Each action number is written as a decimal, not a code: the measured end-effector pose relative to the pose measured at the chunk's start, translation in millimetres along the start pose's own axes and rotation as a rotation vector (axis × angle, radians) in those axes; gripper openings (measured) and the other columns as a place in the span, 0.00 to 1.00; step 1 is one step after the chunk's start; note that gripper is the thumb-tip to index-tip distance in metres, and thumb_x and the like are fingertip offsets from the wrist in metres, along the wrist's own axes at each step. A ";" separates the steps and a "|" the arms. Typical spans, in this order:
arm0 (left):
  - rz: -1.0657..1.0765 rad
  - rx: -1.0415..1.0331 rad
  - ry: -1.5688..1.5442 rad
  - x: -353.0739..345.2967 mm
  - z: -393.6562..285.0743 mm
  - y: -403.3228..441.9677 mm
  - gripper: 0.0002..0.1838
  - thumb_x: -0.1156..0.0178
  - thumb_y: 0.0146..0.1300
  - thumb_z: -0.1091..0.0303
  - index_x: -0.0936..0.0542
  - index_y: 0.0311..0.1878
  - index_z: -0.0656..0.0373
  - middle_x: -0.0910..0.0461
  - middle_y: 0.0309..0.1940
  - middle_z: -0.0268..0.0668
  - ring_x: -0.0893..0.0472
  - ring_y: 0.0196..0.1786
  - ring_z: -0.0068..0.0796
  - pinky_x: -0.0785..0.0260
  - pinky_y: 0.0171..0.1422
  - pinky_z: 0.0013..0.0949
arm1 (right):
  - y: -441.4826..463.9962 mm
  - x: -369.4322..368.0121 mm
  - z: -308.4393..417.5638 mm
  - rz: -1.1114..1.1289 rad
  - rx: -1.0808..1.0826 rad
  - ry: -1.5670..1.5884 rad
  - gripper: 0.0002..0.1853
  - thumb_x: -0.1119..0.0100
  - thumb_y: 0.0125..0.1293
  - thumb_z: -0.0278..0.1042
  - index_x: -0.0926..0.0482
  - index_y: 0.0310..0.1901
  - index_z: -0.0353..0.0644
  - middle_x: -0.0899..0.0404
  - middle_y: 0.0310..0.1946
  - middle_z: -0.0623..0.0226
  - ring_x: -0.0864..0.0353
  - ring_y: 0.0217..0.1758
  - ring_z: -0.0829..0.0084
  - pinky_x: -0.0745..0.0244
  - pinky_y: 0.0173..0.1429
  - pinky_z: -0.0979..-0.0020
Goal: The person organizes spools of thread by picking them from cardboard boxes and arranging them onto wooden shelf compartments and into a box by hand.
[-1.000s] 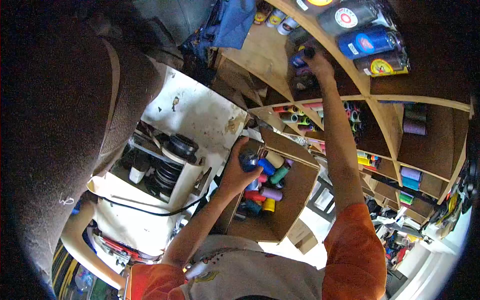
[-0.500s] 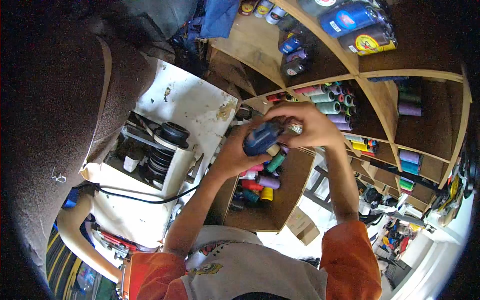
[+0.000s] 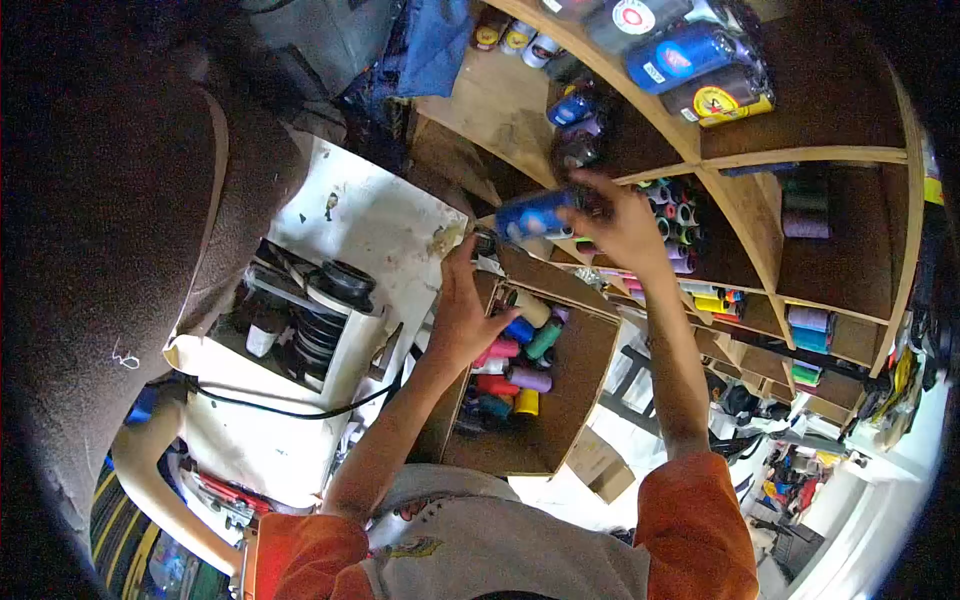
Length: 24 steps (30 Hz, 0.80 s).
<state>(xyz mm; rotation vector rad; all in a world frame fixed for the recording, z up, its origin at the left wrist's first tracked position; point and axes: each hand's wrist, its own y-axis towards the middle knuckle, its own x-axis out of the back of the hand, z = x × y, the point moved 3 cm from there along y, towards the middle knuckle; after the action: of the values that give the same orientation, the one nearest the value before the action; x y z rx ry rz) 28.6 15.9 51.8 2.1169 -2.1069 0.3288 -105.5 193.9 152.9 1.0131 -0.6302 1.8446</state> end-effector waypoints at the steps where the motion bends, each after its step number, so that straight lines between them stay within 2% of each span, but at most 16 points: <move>1: -0.006 -0.019 0.041 -1.9 12.3 -1.7 0.52 0.28 0.45 0.68 0.51 0.69 0.61 0.42 0.61 0.55 0.37 0.63 0.51 0.37 0.63 0.42 | 16.2 -3.8 -15.9 -0.051 -0.059 -0.074 0.23 0.32 0.54 0.38 0.23 0.51 0.39 0.17 0.36 0.56 0.16 0.32 0.61 0.22 0.41 0.65; 3: -0.013 -0.053 0.121 -7.2 39.3 -6.3 0.51 0.31 0.47 0.72 0.55 0.70 0.63 0.43 0.61 0.57 0.42 0.66 0.57 0.46 0.71 0.46 | 63.5 -23.6 -86.8 -0.135 -0.152 -0.452 0.21 0.34 0.55 0.42 0.22 0.48 0.41 0.18 0.34 0.53 0.18 0.31 0.50 0.22 0.41 0.59; 4: -0.077 -0.086 0.167 -6.4 42.9 -7.5 0.45 0.36 0.50 0.75 0.50 0.69 0.62 0.39 0.59 0.54 0.35 0.61 0.53 0.41 0.67 0.45 | 83.9 -27.8 -107.9 -0.109 -0.204 -0.515 0.21 0.35 0.55 0.45 0.22 0.46 0.41 0.18 0.36 0.51 0.18 0.35 0.49 0.23 0.42 0.56; 5: -0.061 -0.082 0.175 -8.8 57.4 -10.5 0.42 0.37 0.50 0.76 0.47 0.68 0.61 0.37 0.58 0.53 0.33 0.58 0.51 0.39 0.65 0.45 | 97.9 -30.1 -121.4 -0.080 -0.259 -0.577 0.22 0.36 0.56 0.48 0.22 0.45 0.40 0.19 0.38 0.49 0.19 0.38 0.47 0.24 0.44 0.52; 7: -0.029 -0.075 0.195 -5.9 74.7 -11.6 0.38 0.39 0.50 0.77 0.42 0.66 0.59 0.32 0.55 0.49 0.29 0.53 0.47 0.36 0.60 0.44 | 115.9 -33.3 -129.5 -0.063 -0.381 -0.609 0.24 0.36 0.55 0.51 0.22 0.47 0.41 0.19 0.38 0.49 0.19 0.41 0.47 0.24 0.47 0.52; 8: -0.095 -0.080 0.236 -6.2 79.5 -14.2 0.32 0.42 0.50 0.79 0.35 0.62 0.58 0.28 0.50 0.45 0.26 0.44 0.40 0.30 0.50 0.41 | 125.1 -32.5 -133.7 -0.061 -0.441 -0.626 0.26 0.36 0.55 0.53 0.23 0.47 0.41 0.19 0.38 0.49 0.20 0.42 0.48 0.24 0.48 0.53; 11: -0.020 0.007 0.086 1.3 91.0 -15.4 0.30 0.42 0.50 0.79 0.33 0.60 0.58 0.27 0.47 0.44 0.25 0.43 0.38 0.28 0.43 0.36 | 137.9 -43.7 -148.7 -0.082 -0.453 -0.606 0.29 0.36 0.53 0.57 0.24 0.48 0.42 0.20 0.39 0.47 0.20 0.46 0.48 0.26 0.52 0.53; 14: -0.129 -0.175 0.124 3.0 91.3 -14.4 0.30 0.42 0.49 0.78 0.33 0.59 0.58 0.26 0.44 0.42 0.24 0.39 0.36 0.28 0.39 0.35 | 147.4 -50.5 -154.1 -0.005 -0.485 -0.605 0.29 0.35 0.52 0.59 0.22 0.46 0.42 0.19 0.37 0.48 0.19 0.43 0.49 0.23 0.50 0.55; 17: -0.092 -0.117 0.144 1.9 91.4 -15.5 0.30 0.40 0.48 0.78 0.33 0.59 0.58 0.26 0.42 0.42 0.24 0.37 0.37 0.28 0.40 0.36 | 146.0 -58.3 -160.6 -0.098 -0.419 -0.659 0.27 0.35 0.51 0.60 0.20 0.41 0.42 0.19 0.37 0.48 0.18 0.41 0.50 0.22 0.46 0.57; 18: -0.184 -0.291 0.222 1.4 92.8 -14.4 0.30 0.40 0.49 0.78 0.33 0.59 0.57 0.26 0.41 0.42 0.24 0.34 0.38 0.29 0.39 0.36 | 142.8 -57.4 -158.2 -0.128 -0.386 -0.626 0.27 0.35 0.52 0.60 0.20 0.39 0.41 0.18 0.36 0.49 0.18 0.40 0.50 0.22 0.45 0.57; 19: -0.131 -0.194 0.141 2.3 87.7 -17.5 0.29 0.41 0.50 0.77 0.33 0.59 0.57 0.27 0.40 0.43 0.24 0.36 0.38 0.29 0.39 0.37 | 133.5 -53.6 -148.5 -0.148 -0.366 -0.592 0.27 0.36 0.52 0.60 0.19 0.37 0.40 0.18 0.35 0.50 0.18 0.38 0.50 0.22 0.44 0.58; 20: -0.148 -0.232 0.174 0.4 88.4 -15.0 0.29 0.42 0.50 0.78 0.34 0.59 0.56 0.27 0.39 0.42 0.24 0.35 0.36 0.29 0.38 0.36 | 121.0 -48.2 -132.8 -0.134 -0.357 -0.546 0.27 0.36 0.53 0.60 0.19 0.37 0.38 0.18 0.33 0.52 0.17 0.37 0.53 0.22 0.42 0.59; 21: -0.110 -0.161 0.139 0.4 88.1 -16.7 0.28 0.42 0.50 0.78 0.32 0.58 0.57 0.27 0.40 0.42 0.23 0.37 0.35 0.28 0.38 0.35 | 113.5 -45.1 -118.0 -0.133 -0.341 -0.498 0.28 0.37 0.54 0.59 0.20 0.37 0.36 0.18 0.31 0.53 0.17 0.35 0.56 0.22 0.41 0.60; 22: -0.116 -0.201 0.062 1.3 86.3 -15.3 0.26 0.44 0.51 0.79 0.31 0.57 0.57 0.27 0.42 0.43 0.23 0.37 0.36 0.28 0.39 0.34 | 98.0 -48.6 -107.4 -0.107 -0.271 -0.328 0.27 0.38 0.55 0.58 0.20 0.37 0.36 0.18 0.30 0.56 0.17 0.34 0.60 0.22 0.40 0.63; 24: -0.095 -0.115 0.044 -0.1 95.2 -14.1 0.26 0.44 0.51 0.80 0.31 0.56 0.57 0.27 0.44 0.43 0.23 0.39 0.36 0.28 0.40 0.33 | 49.8 -47.4 -72.6 -0.083 -0.122 0.003 0.25 0.39 0.57 0.56 0.20 0.38 0.35 0.18 0.28 0.62 0.18 0.31 0.68 0.23 0.36 0.67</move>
<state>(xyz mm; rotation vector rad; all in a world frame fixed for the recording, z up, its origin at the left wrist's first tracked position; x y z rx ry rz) 48.2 -7.5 -39.5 2.1154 -1.9449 0.2348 -165.8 203.8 73.7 0.9415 -0.6805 1.7140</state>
